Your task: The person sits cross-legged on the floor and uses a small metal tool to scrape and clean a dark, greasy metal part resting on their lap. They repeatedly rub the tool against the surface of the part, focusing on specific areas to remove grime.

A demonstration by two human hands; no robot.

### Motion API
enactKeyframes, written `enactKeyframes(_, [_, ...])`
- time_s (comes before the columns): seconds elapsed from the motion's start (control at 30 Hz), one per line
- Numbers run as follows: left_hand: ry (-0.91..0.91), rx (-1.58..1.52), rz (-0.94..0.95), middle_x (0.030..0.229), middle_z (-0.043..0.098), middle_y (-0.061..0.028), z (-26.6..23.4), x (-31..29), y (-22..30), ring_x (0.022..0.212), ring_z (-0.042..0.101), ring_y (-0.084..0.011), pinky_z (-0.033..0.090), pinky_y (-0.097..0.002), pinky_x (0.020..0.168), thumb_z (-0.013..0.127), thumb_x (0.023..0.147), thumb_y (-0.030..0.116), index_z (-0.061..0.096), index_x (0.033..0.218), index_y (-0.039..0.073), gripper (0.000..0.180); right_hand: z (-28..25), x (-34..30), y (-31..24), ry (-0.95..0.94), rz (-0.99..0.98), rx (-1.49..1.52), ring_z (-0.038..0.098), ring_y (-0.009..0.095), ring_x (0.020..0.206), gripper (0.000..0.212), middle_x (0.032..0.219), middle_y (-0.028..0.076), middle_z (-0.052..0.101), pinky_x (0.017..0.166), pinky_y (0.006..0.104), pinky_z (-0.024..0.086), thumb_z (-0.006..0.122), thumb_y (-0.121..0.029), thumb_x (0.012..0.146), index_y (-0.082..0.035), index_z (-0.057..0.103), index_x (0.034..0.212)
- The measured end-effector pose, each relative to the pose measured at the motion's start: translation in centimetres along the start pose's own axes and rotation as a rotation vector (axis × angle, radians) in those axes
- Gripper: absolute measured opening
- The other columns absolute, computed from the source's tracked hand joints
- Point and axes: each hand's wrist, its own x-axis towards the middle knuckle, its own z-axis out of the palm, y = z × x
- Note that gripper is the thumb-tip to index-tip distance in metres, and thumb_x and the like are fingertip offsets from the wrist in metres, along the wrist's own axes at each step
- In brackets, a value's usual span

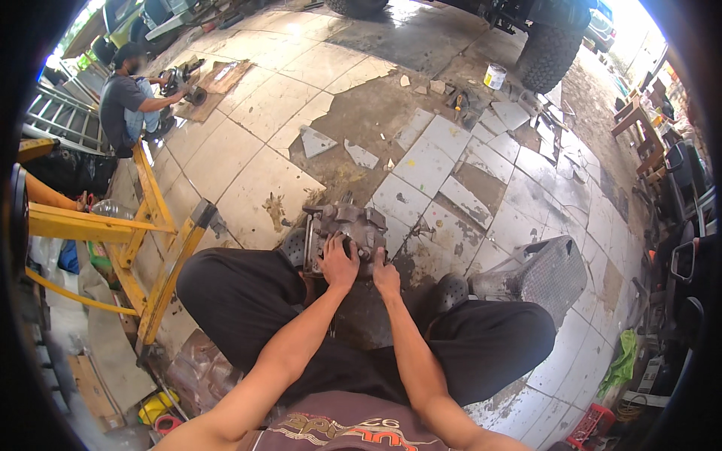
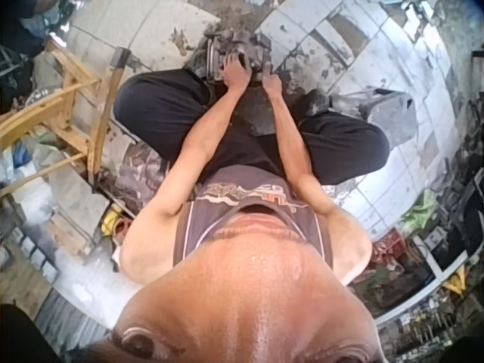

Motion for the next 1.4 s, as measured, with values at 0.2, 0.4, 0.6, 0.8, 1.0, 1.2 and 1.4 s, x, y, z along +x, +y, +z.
enactKeyframes(0.2, [-0.014,-0.009,0.006,0.142,0.056,-0.0057,-0.1,-0.1,0.4,0.14,0.042,-0.0244,0.026,-0.0654,0.11,0.053,0.098,0.034,0.059,0.125,0.009,0.037,0.5,0.3,0.5,0.032,-0.02,-0.049,0.053,0.051,0.123,0.1,0.119,0.041,0.059,0.108,0.0496,0.039,0.026,-0.074,0.095,0.016,0.062,0.117])
enactKeyframes(0.4, [0.006,0.008,0.001,0.142,0.056,-0.0057,-0.1,0.0,-0.3,0.139,0.043,-0.024,0.026,-0.0658,0.109,0.053,0.098,0.034,0.06,0.124,0.009,0.037,-0.2,-1.1,-1.3,0.02,-0.057,0.02,0.054,0.051,0.123,0.099,0.118,0.041,0.06,0.107,0.0504,0.039,0.024,-0.073,0.096,0.016,0.062,0.118])
enactKeyframes(0.6, [0.019,0.018,0.019,0.141,0.057,-0.0052,-0.1,-0.5,-0.2,0.139,0.044,-0.0244,0.029,-0.0667,0.107,0.053,0.098,0.034,0.06,0.124,0.01,0.036,0.0,-0.6,-0.3,0.003,0.01,-0.002,0.053,0.051,0.123,0.1,0.119,0.04,0.059,0.106,0.05,0.039,0.024,-0.074,0.095,0.014,0.062,0.121])
enactKeyframes(0.8, [-0.014,-0.006,0.012,0.142,0.055,-0.005,-0.3,-0.1,0.5,0.139,0.043,-0.0246,0.028,-0.0668,0.108,0.053,0.099,0.034,0.059,0.125,0.01,0.036,0.8,0.7,1.7,0.02,0.028,-0.027,0.053,0.05,0.123,0.098,0.119,0.04,0.06,0.105,0.049,0.04,0.026,-0.075,0.095,0.012,0.063,0.12])
enactKeyframes(1.0, [-0.015,0.017,0.007,0.143,0.055,-0.0046,-0.2,0.0,0.1,0.14,0.042,-0.0242,0.027,-0.0661,0.109,0.052,0.099,0.035,0.058,0.126,0.01,0.037,0.1,-0.6,-0.6,0.058,-0.055,0.034,0.055,0.051,0.121,0.096,0.116,0.04,0.06,0.104,0.0485,0.04,0.03,-0.075,0.094,0.012,0.063,0.12])
enactKeyframes(1.2, [-0.018,0.013,-0.017,0.143,0.055,-0.0044,-0.2,-0.2,-0.3,0.14,0.042,-0.0239,0.028,-0.0664,0.109,0.052,0.099,0.035,0.058,0.126,0.01,0.037,-0.6,-2.2,-1.8,0.049,-0.02,0.033,0.055,0.05,0.121,0.096,0.115,0.039,0.062,0.105,0.0497,0.041,0.029,-0.075,0.094,0.011,0.066,0.115])
enactKeyframes(1.4, [-0.016,0.03,0.002,0.142,0.055,-0.0054,-0.1,-0.2,-0.1,0.14,0.042,-0.0241,0.028,-0.0667,0.108,0.052,0.099,0.035,0.058,0.126,0.01,0.037,-0.6,-1.2,-0.7,0.002,0.089,0.048,0.053,0.049,0.125,0.101,0.121,0.039,0.06,0.107,0.0491,0.039,0.023,-0.077,0.093,0.011,0.066,0.116])
